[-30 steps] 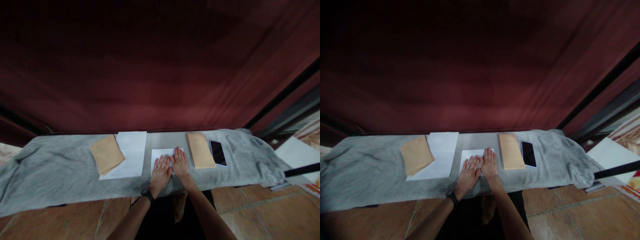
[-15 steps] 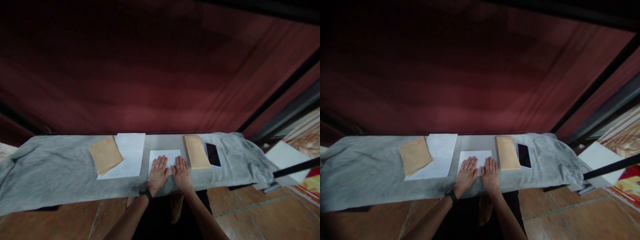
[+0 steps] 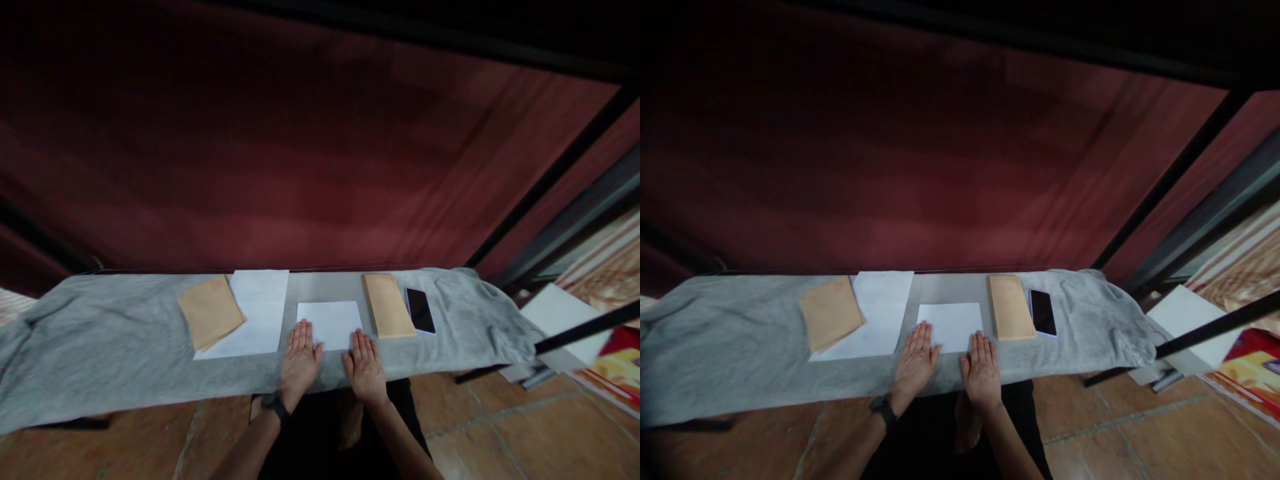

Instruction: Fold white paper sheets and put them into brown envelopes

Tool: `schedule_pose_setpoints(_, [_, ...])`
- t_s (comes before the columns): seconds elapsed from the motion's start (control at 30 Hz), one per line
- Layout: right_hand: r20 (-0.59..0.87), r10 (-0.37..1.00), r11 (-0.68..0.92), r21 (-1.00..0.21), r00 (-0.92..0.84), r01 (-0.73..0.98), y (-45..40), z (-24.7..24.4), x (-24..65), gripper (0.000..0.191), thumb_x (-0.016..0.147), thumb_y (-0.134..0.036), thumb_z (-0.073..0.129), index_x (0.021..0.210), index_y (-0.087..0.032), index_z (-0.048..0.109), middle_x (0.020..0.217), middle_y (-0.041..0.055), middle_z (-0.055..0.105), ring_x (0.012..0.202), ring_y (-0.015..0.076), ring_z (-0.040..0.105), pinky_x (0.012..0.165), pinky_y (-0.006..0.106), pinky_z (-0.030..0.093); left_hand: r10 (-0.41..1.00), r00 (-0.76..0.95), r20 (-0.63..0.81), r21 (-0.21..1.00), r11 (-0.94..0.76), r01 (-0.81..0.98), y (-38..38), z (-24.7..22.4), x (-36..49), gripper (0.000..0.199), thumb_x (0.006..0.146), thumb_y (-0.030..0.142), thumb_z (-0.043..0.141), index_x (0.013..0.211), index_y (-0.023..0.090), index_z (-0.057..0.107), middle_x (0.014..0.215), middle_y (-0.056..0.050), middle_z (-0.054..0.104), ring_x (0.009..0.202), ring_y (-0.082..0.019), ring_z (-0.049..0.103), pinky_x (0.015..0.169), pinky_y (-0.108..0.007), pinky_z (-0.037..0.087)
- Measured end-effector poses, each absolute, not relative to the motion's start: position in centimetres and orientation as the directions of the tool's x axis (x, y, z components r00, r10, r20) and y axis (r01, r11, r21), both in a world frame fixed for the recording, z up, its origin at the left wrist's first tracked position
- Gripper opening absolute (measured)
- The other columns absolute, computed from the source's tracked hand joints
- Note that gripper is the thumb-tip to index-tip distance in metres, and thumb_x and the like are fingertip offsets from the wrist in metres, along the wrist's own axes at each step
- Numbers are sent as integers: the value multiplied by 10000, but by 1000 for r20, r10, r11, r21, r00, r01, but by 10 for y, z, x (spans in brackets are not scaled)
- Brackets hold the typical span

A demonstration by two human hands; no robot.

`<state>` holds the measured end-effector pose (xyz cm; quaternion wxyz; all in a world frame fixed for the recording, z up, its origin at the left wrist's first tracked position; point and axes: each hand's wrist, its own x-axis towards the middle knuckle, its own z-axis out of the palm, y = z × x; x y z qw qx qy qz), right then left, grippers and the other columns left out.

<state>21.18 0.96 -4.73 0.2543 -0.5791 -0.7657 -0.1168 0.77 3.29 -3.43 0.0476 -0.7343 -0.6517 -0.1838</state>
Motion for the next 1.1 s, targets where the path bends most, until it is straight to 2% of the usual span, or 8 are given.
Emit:
schedule_pose_setpoints(0.2, [510, 837, 307, -136, -199, 942, 3, -48, 214, 587, 1035, -394, 377, 1515, -58, 346, 1516, 213, 435, 1411, 325, 402, 1138, 503, 334, 930, 56, 363, 181, -129, 975, 22, -35, 11, 589, 980, 319, 342, 1518, 77, 346, 1553, -164, 402, 1481, -272, 292, 1199, -493, 288])
schedule_pose_setpoints(0.43, [516, 831, 315, -127, -208, 941, 3, -49, 214, 562, 1036, -367, 368, 1507, -61, 359, 1523, 217, 424, 1418, 325, 391, 1136, 524, 337, 910, 347, 228, 220, -395, 892, 37, -23, 61, 556, 1017, 358, 310, 1516, 117, 359, 1587, -121, 356, 1488, -239, 279, 1208, -458, 282])
schedule_pose_setpoints(0.63, [523, 830, 305, -131, -196, 943, 3, -46, 212, 553, 1031, -373, 394, 1493, -70, 383, 1507, 215, 449, 1413, 314, 403, 1143, 510, 339, 933, 313, 180, 208, -347, 915, 73, -26, 64, 578, 1014, 377, 306, 1535, 126, 322, 1598, -113, 338, 1500, -223, 249, 1229, -455, 211])
schedule_pose_setpoints(0.8, [487, 850, 291, -113, -202, 950, 3, -43, 212, 576, 1037, -381, 364, 1524, -76, 326, 1516, 208, 439, 1413, 312, 402, 1145, 504, 329, 962, 234, 139, 208, -259, 943, 105, -14, 45, 545, 1007, 337, 319, 1515, 144, 364, 1583, -105, 376, 1485, -242, 279, 1222, -466, 179])
schedule_pose_setpoints(0.93, [461, 865, 278, -117, -196, 953, 2, -41, 213, 592, 1036, -406, 361, 1537, -95, 306, 1531, 194, 422, 1417, 309, 395, 1148, 501, 314, 964, 256, 74, 238, -266, 934, 130, 10, 35, 467, 983, 273, 389, 1421, 142, 487, 1490, -127, 494, 1387, -277, 411, 1170, -453, 258])
schedule_pose_setpoints(1.0, [450, 873, 271, -121, -190, 955, 2, -41, 212, 589, 1036, -408, 364, 1534, -99, 314, 1530, 188, 428, 1420, 306, 389, 1149, 496, 309, 961, 271, 50, 251, -275, 928, 143, 20, 33, 388, 952, 258, 462, 1302, 142, 584, 1379, -138, 576, 1292, -281, 490, 1105, -424, 339])
schedule_pose_setpoints(1.1, [441, 877, 267, -121, -189, 956, 3, -39, 212, 584, 1036, -408, 366, 1528, -96, 328, 1528, 185, 431, 1424, 306, 382, 1153, 496, 296, 961, 277, 26, 270, -274, 923, 162, 30, 35, 268, 885, 237, 576, 1125, 150, 660, 1235, -141, 642, 1192, -284, 547, 1044, -409, 386])
